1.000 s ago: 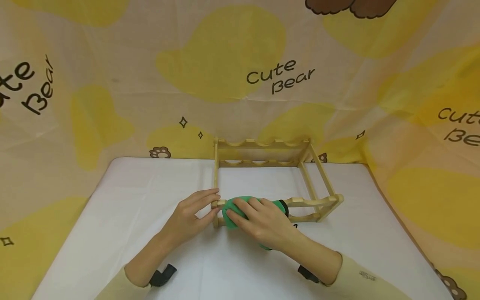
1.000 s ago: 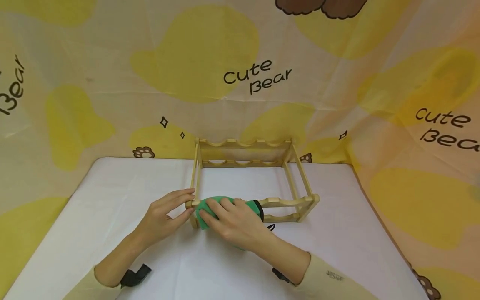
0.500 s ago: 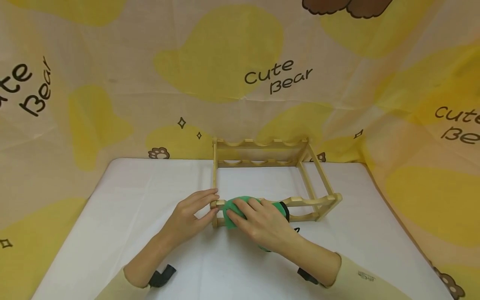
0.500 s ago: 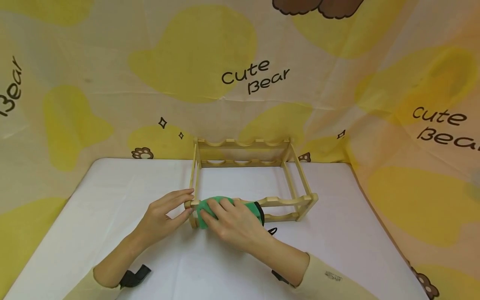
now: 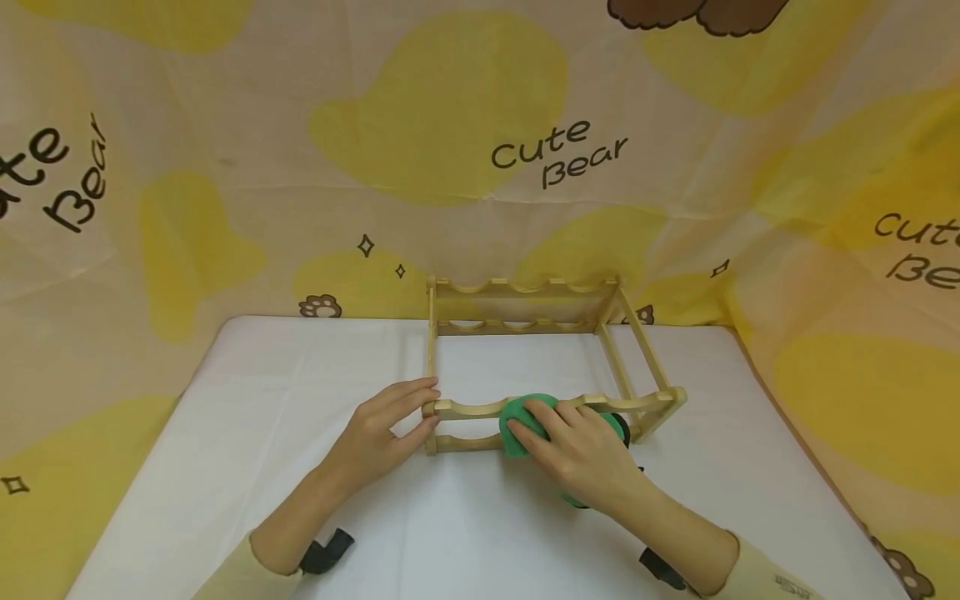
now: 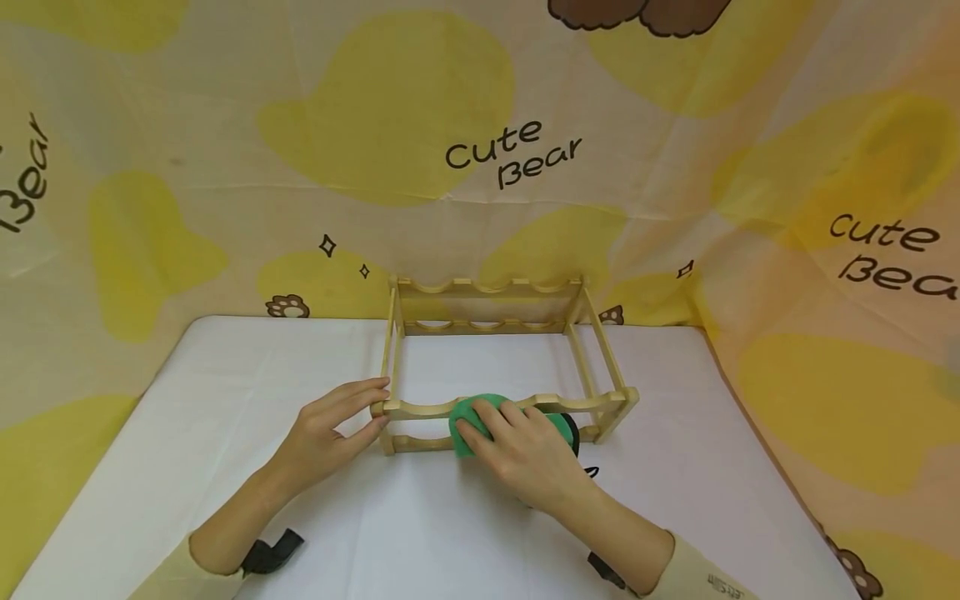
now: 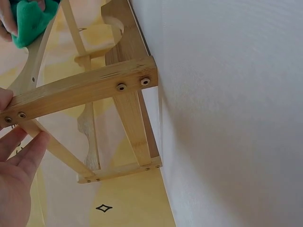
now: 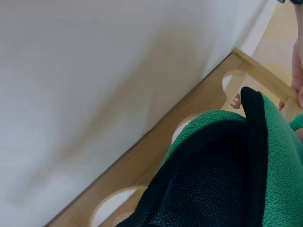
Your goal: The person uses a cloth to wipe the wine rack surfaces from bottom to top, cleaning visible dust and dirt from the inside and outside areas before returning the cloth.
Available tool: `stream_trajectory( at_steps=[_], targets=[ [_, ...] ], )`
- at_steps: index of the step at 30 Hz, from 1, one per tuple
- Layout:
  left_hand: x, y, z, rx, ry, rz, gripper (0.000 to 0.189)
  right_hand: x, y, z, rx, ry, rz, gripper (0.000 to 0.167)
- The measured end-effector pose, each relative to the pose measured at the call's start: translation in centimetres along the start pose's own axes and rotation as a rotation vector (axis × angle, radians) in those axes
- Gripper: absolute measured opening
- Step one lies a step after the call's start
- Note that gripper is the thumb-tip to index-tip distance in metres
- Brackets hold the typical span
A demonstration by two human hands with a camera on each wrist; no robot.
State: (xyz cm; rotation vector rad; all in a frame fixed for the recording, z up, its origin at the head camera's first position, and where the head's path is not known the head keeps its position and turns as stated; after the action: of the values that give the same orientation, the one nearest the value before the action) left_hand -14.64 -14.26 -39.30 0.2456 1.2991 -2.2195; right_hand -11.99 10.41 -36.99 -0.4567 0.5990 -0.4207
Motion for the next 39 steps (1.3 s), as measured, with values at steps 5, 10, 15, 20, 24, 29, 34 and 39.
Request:
stream_trajectory(
  at_steps=[5, 10, 15, 20, 24, 29, 34, 39],
  targets=[
    [0.1, 0.1, 0.0, -0.003, -0.002, -0.001, 0.023, -0.9, 1.5, 0.2, 0.036, -0.013, -0.028, 0.026],
    [0.1, 0.3, 0.0, 0.001, -0.003, 0.015, 0.023, -1.7, 3.0, 0.2, 0.050, -0.034, -0.067, 0.051],
    [0.0, 0.3, -0.1, 0.002, -0.004, 0.022, 0.023, -2.4, 4.3, 0.6, 0.012, -0.047, -0.105, 0.053],
    [0.0, 0.2, -0.1, -0.002, -0.006, 0.015, 0.023, -3.0, 5.2, 0.9, 0.033, -0.040, -0.125, 0.051],
    [0.0, 0.2, -0.2, 0.000, -0.005, 0.011, 0.023, -3.6, 6.0, 1.3, 0.013, -0.037, -0.144, 0.050],
    [0.0, 0.2, -0.2, -0.006, -0.007, 0.001, 0.022, -4.3, 7.1, 1.7, -0.020, -0.025, -0.154, 0.045],
    [-0.1, 0.0, -0.2, -0.001, -0.004, 0.005, 0.022, -5.1, 8.3, 2.2, -0.012, -0.008, -0.183, 0.047],
    [-0.2, -0.3, -0.1, -0.007, 0.000, 0.002, 0.038, -6.0, 9.7, 2.5, 0.006, 0.006, -0.222, 0.049]
  ],
)
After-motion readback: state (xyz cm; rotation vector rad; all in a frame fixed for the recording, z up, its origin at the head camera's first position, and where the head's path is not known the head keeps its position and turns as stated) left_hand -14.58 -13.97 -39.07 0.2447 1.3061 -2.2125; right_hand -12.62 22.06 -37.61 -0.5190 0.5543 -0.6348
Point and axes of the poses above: each hand's wrist, its own y-axis away from the middle knuckle, its own z-axis out of the back of the hand, x = y × z, the point moved 6 cm from there along -y, towards the middle knuckle, and after that the axes turned 2 degrees about y, right-handed, at the moved point
